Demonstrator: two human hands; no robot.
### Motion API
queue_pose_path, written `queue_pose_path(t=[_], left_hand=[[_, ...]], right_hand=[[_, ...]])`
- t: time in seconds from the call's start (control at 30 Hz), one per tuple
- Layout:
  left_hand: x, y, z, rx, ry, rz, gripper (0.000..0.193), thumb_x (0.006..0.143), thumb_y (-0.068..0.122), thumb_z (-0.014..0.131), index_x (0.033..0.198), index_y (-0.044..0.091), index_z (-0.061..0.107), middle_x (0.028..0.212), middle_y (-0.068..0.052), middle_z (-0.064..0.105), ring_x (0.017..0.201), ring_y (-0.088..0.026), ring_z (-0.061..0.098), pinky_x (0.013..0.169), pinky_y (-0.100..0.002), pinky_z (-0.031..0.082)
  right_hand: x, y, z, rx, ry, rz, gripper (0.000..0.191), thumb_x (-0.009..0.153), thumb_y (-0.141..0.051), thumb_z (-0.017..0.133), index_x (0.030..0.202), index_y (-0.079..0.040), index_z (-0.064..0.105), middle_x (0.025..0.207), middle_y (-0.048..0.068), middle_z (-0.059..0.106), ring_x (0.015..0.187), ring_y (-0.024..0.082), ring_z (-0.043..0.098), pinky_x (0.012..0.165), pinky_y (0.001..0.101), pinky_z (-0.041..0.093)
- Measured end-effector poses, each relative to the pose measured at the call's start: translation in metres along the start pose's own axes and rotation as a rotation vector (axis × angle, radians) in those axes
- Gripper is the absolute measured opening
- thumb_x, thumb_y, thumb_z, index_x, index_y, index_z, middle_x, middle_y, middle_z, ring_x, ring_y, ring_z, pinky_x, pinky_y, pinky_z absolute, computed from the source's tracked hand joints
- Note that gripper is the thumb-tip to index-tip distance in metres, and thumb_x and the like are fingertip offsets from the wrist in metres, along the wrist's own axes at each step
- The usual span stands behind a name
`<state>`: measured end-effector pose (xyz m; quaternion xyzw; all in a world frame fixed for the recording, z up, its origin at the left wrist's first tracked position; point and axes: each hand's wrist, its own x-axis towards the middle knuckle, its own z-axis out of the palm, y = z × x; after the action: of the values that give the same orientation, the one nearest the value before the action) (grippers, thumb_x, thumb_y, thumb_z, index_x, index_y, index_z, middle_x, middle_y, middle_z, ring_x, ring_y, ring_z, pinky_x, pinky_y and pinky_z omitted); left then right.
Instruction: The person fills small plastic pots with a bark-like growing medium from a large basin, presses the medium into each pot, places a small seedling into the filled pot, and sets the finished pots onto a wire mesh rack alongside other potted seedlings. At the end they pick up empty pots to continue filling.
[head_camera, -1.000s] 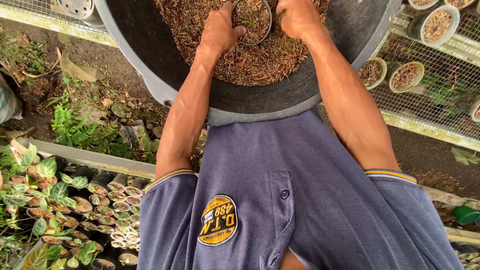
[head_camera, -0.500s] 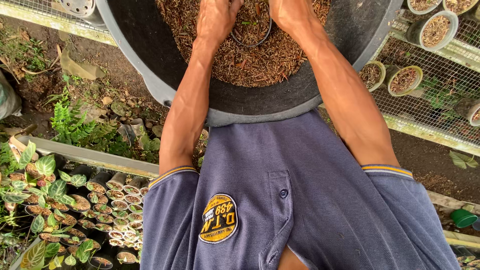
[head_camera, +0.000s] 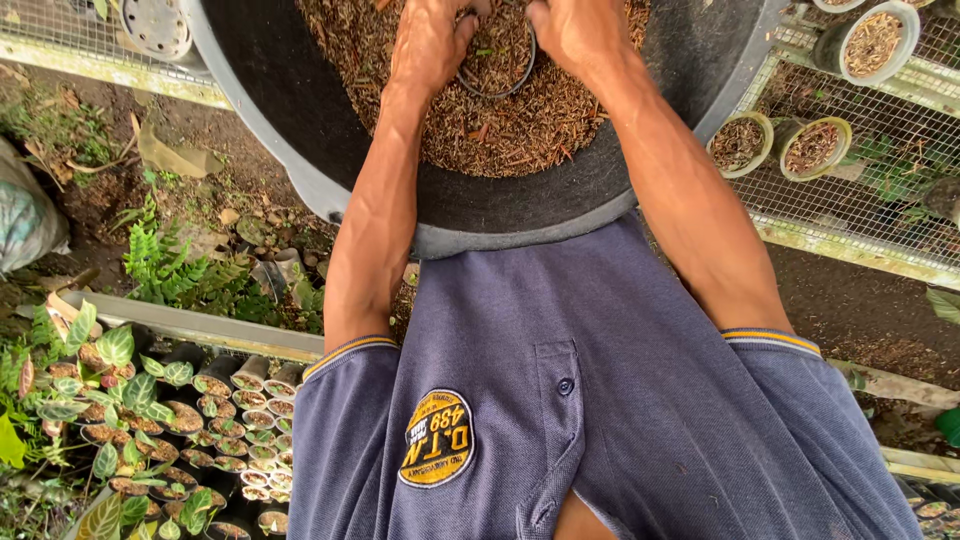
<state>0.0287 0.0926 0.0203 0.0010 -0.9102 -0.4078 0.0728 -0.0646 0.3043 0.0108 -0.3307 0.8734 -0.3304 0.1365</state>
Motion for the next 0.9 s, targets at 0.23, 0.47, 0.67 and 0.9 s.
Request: queue_pose_path(t=[0.23,0.47,0.67,0.9], left_hand=[[0.000,0.011,-0.002,0.064,-0.062,0.024,0.018,0.083,0.004,0.085,0.097,0.007,0.075,0.088,-0.013,0.073,0.083,-0.030,0.071,0.071,-0.045,0.057],[0.002,0.016,-0.002,0.087,-0.027,-0.022,0.017,0.083,0.006,0.086,0.093,0.004,0.073,0.078,-0.012,0.070,0.072,-0.028,0.069,0.064,-0.044,0.056],[0.001,0.014,0.008,0.132,-0.060,-0.055,0.012,0.083,0.007,0.085,0.091,0.007,0.076,0.076,-0.010,0.072,0.067,-0.024,0.070,0.062,-0.041,0.058],[0.006,0.003,0.007,0.083,-0.076,-0.397,0.012,0.100,0.015,0.073,0.111,0.010,0.074,0.087,-0.010,0.078,0.070,-0.022,0.075,0.057,-0.034,0.059]], right_hand=[[-0.004,-0.034,-0.004,-0.074,-0.009,-0.205,0.019,0.074,-0.009,0.090,0.078,-0.006,0.072,0.066,0.008,0.066,0.063,0.023,0.067,0.060,0.0404,0.054],[-0.001,-0.020,0.004,-0.019,-0.017,0.010,0.018,0.081,0.010,0.077,0.082,-0.004,0.067,0.071,0.008,0.065,0.068,0.020,0.069,0.062,0.0319,0.060],[-0.001,-0.010,0.009,-0.192,0.002,-0.235,0.017,0.083,0.006,0.077,0.091,-0.009,0.075,0.078,0.006,0.070,0.070,0.018,0.068,0.066,0.0326,0.060],[0.007,-0.021,0.001,0.201,-0.173,0.453,0.017,0.103,-0.023,0.068,0.105,-0.007,0.070,0.070,0.006,0.064,0.056,0.017,0.060,0.056,0.0323,0.054]])
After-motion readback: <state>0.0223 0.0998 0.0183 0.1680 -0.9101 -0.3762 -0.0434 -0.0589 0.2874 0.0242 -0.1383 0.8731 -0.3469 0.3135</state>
